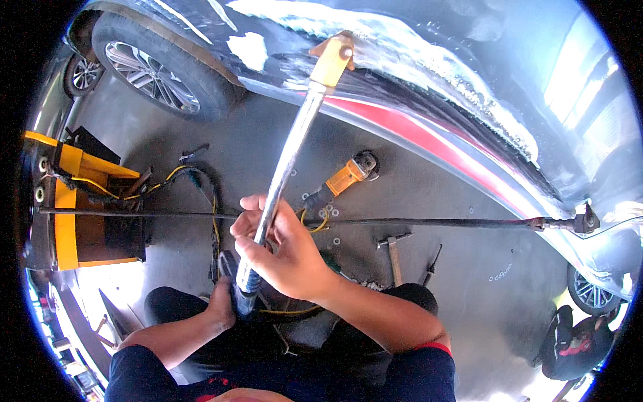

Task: The person uses a slide hammer to pull out a dent on a car door, then strikes the surface with a hammer while feeling the panel by hand.

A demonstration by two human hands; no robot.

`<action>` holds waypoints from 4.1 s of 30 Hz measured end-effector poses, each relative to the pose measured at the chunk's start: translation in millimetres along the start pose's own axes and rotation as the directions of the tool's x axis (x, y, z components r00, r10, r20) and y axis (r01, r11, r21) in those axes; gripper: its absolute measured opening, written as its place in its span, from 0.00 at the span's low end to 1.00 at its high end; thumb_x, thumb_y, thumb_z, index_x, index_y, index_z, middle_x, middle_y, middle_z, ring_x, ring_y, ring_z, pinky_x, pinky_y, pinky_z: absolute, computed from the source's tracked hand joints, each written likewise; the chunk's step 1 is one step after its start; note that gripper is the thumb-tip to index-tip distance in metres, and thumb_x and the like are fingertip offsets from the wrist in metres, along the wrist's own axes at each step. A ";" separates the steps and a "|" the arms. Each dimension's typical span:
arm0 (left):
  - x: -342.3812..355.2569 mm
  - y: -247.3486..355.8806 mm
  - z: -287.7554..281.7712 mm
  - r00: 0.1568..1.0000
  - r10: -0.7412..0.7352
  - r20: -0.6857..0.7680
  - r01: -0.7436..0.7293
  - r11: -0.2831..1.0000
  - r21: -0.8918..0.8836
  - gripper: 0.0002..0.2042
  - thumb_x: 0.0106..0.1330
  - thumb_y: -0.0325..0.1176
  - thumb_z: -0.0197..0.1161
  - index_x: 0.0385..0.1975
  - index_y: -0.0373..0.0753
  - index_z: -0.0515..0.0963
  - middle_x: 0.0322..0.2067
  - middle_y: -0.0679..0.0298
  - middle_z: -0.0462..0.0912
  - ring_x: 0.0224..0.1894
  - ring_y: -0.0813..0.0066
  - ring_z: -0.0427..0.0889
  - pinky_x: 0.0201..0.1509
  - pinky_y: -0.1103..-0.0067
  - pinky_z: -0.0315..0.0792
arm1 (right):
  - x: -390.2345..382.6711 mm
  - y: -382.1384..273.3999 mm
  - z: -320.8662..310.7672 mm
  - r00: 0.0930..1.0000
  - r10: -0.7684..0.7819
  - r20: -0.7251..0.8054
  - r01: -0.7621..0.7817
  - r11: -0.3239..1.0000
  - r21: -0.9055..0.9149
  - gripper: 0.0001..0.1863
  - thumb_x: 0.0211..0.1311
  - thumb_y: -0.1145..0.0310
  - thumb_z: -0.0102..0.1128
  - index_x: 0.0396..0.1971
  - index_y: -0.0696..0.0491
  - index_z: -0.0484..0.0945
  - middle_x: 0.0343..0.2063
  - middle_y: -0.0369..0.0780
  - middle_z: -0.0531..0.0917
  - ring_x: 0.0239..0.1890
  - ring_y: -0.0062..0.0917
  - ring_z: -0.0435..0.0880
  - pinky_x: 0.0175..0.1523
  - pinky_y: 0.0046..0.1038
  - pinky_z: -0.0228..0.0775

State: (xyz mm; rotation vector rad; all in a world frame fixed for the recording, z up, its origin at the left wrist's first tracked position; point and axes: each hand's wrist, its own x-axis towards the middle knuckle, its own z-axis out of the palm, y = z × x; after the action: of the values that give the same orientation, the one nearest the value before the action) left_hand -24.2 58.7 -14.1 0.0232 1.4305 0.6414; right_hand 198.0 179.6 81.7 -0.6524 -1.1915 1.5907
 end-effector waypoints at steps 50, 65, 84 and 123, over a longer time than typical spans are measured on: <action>0.8 -0.3 9.8 0.960 -0.261 0.105 0.219 0.926 0.306 0.23 0.73 0.46 0.35 0.44 0.39 0.78 0.33 0.60 0.84 0.32 0.67 0.82 0.41 0.72 0.77 | 14.4 5.6 -3.1 0.993 0.114 -0.017 -0.099 0.919 0.380 0.09 0.70 0.75 0.56 0.47 0.58 0.72 0.26 0.35 0.78 0.28 0.20 0.81 0.35 0.25 0.76; 15.5 4.9 -16.3 0.992 -0.108 0.066 0.109 0.994 -0.010 0.19 0.73 0.47 0.45 0.47 0.41 0.77 0.37 0.62 0.84 0.37 0.68 0.84 0.41 0.71 0.78 | -5.1 14.8 8.2 0.995 0.099 -0.008 -0.096 0.980 0.173 0.14 0.70 0.74 0.57 0.51 0.54 0.65 0.39 0.37 0.77 0.42 0.19 0.78 0.48 0.29 0.71; 1.9 -14.5 1.1 0.871 -0.330 0.363 0.229 0.928 0.295 0.19 0.76 0.45 0.41 0.46 0.40 0.77 0.34 0.62 0.84 0.33 0.70 0.84 0.38 0.74 0.79 | -26.7 1.4 0.9 0.991 0.126 0.036 -0.131 0.936 0.326 0.04 0.75 0.73 0.49 0.43 0.49 0.65 0.33 0.37 0.78 0.42 0.22 0.80 0.56 0.38 0.71; 17.5 3.1 -8.1 0.986 -0.145 0.087 0.145 0.989 0.007 0.23 0.71 0.48 0.40 0.51 0.39 0.76 0.43 0.59 0.84 0.46 0.64 0.84 0.54 0.64 0.77 | -10.9 9.6 0.4 0.999 0.037 0.034 -0.040 0.995 0.093 0.18 0.69 0.77 0.54 0.54 0.52 0.59 0.42 0.41 0.76 0.48 0.24 0.77 0.57 0.35 0.70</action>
State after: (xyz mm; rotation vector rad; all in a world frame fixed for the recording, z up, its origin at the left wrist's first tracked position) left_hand -32.8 65.8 -30.1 -0.0517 1.3341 0.5143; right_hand 197.8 169.2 71.5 -0.5944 -1.1260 1.6846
